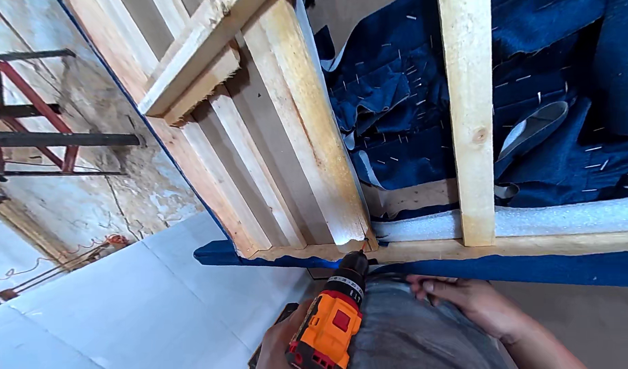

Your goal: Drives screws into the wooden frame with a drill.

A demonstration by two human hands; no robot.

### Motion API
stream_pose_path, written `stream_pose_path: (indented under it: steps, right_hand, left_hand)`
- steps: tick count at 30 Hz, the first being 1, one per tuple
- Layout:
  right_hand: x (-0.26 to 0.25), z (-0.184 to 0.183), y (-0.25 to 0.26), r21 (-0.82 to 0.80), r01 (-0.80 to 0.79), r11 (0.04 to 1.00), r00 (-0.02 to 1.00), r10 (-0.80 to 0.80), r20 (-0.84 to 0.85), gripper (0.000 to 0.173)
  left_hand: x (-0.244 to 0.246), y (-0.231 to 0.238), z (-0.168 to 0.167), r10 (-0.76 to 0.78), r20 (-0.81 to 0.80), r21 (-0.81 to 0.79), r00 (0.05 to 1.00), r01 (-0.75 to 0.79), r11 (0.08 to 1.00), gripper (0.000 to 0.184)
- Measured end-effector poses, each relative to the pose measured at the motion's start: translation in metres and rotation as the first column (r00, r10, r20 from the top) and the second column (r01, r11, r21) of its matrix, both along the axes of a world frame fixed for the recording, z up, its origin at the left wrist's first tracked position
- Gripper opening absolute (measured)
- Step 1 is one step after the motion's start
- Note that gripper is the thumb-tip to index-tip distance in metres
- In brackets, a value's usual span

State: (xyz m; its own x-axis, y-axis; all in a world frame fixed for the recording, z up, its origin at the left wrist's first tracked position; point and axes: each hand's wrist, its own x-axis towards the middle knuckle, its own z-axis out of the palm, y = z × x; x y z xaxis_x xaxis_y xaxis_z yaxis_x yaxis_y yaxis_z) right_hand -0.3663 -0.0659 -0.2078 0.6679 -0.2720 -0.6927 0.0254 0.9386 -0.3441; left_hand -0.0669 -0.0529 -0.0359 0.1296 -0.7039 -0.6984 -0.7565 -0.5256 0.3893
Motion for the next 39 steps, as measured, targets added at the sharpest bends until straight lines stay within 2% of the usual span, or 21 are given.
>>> stream_pose_path:
  steps: [2, 3, 5, 7, 10, 16, 25, 33, 36, 39]
  right_hand:
    - [0.005, -0.012, 0.007, 0.064, 0.083, 0.995, 0.98, -0.07, -0.185, 0.015]
    - [0.014, -0.017, 0.008, 0.101, 0.191, 0.976, 0.965, -0.168, -0.199, 0.014]
    - [0.037, -0.03, 0.013, 0.201, 0.45, 0.87, 0.893, -0.44, -0.097, 0.016]
    - [0.058, -0.047, 0.02, 0.283, 0.541, 0.792, 0.802, -0.587, 0.109, 0.018]
    - [0.069, -0.062, 0.023, 0.338, 0.495, 0.8, 0.751, -0.59, 0.297, 0.019]
    - [0.07, -0.067, 0.032, 0.391, 0.519, 0.76, 0.728, -0.633, 0.263, 0.018]
    - [0.068, -0.071, 0.033, 0.396, 0.511, 0.763, 0.716, -0.633, 0.296, 0.021]
    - [0.069, -0.063, 0.027, 0.383, 0.507, 0.772, 0.731, -0.621, 0.283, 0.015]
    - [0.071, -0.062, 0.026, 0.342, 0.507, 0.791, 0.739, -0.603, 0.299, 0.022]
    - [0.071, -0.061, 0.029, 0.359, 0.491, 0.794, 0.768, -0.589, 0.251, 0.014]
  left_hand:
    - [0.0, 0.002, 0.0, 0.006, 0.006, -0.011, 1.0, -0.006, 1.0, 0.05]
    - [0.0, 0.002, 0.0, 0.005, 0.016, -0.015, 1.0, -0.004, 1.0, 0.048]
    - [0.001, 0.003, 0.001, 0.01, 0.012, -0.016, 1.0, -0.01, 1.0, 0.048]
    - [0.001, 0.003, 0.003, 0.0, 0.033, -0.006, 0.999, 0.0, 1.0, 0.051]
    - [0.001, 0.0, 0.003, -0.003, 0.034, -0.007, 0.999, 0.003, 1.0, 0.051]
    - [0.004, 0.004, 0.002, 0.031, -0.014, -0.011, 0.999, -0.031, 0.999, 0.041]
    - [0.001, 0.004, 0.002, 0.033, -0.023, -0.023, 0.999, -0.034, 0.999, 0.043]
    - [-0.001, 0.007, 0.002, -0.008, 0.025, -0.039, 1.0, 0.009, 0.999, 0.043]
    - [0.001, 0.008, 0.001, 0.001, 0.002, -0.054, 1.0, 0.0, 0.999, 0.048]
    - [0.005, 0.008, 0.001, 0.004, 0.03, -0.084, 1.0, -0.001, 0.997, 0.05]
